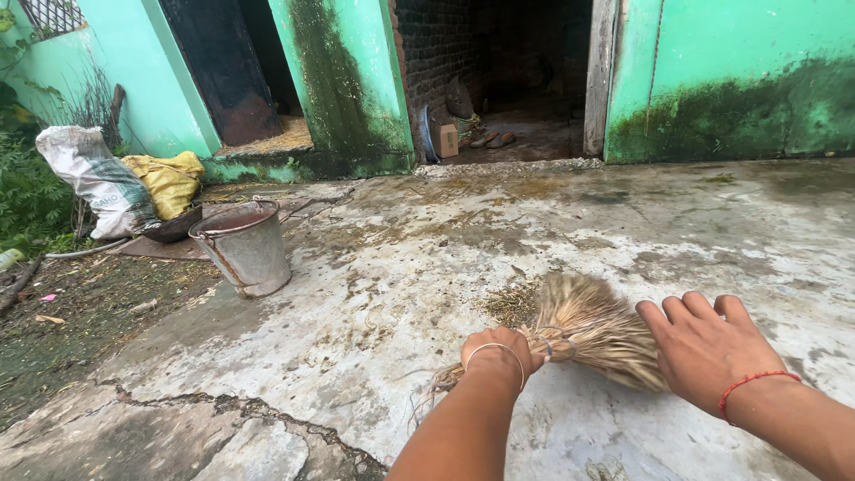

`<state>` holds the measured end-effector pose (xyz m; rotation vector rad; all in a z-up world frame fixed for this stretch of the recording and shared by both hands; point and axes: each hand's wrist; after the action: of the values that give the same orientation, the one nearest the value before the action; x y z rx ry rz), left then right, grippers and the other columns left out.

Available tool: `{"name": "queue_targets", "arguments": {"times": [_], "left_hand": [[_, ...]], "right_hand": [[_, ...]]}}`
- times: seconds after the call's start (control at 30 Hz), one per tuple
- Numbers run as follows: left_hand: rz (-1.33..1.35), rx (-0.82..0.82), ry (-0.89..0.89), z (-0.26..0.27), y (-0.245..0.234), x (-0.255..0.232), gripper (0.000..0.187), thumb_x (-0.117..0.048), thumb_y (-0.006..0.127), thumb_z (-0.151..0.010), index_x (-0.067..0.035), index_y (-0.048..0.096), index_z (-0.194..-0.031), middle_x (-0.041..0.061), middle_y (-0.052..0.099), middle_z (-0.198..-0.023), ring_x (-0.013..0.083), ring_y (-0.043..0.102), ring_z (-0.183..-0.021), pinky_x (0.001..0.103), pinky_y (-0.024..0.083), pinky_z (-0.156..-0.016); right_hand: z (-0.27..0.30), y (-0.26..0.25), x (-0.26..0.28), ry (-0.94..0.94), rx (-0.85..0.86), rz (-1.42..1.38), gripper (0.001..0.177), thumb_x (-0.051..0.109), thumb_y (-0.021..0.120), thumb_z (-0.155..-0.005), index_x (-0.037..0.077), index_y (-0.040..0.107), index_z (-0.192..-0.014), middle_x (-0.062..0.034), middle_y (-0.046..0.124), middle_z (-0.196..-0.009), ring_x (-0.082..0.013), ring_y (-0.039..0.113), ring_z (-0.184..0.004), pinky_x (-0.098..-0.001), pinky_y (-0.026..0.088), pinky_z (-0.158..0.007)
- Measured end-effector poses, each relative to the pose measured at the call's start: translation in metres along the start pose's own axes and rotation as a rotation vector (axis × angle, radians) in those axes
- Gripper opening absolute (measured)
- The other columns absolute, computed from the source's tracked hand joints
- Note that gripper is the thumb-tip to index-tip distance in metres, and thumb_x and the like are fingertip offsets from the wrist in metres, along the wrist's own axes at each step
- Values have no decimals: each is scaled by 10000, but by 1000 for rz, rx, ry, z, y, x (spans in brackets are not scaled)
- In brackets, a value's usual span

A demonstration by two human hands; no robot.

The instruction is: The person sweeps debris from a concrete floor using a small broom and gathers it into a pile.

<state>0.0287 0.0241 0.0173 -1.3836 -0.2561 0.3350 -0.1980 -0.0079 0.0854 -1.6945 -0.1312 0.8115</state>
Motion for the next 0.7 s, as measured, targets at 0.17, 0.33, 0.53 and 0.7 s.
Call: {"name": "queue_targets", "arguments": {"times": [0.17,0.33,0.53,0.7], "left_hand": [[68,-7,251,25,-6,4,804,-788,448,-912,-83,704,-1202,172,747,-1121,319,724,-1060,465,571,-886],[-217,57,579,27,2,12,855,-836,391,-853,-140,658,-1274,166,757,-1098,335,728,-1046,491,572,-885],[-343,114,410,19,19,70,815,-826,439,-875,-147,660,-1269,151,730,-1157,319,704,-1096,468,554,-920],[-231,7,-17,-15,12,79,619,-664,543,-946,-124,744,-1171,72,754,-1147,212,748,-1059,388,611,-846]], "right_hand": [[-6,4,13,-53,-40,-30,339,157,505,-940,235,455,-1266,42,545,-1176,-122,482,-1222,-369,370,-1017],[-4,1,25,-94,17,-53,315,139,495,-960,229,465,-1261,36,553,-1154,-130,484,-1212,-378,366,-1028],[0,1,23,-104,15,-38,265,166,493,-982,208,471,-1243,27,554,-1145,-133,494,-1193,-383,372,-1041],[1,-3,16,-94,63,-6,307,246,530,-979,213,454,-1275,28,545,-1174,-132,478,-1223,-387,363,-1058]]}}
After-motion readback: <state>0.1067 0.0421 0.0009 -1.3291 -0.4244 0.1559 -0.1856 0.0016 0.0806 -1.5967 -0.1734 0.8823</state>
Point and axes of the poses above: each hand's wrist, its own z-axis away from the middle knuckle, its own y-axis out of the palm, x = y × z
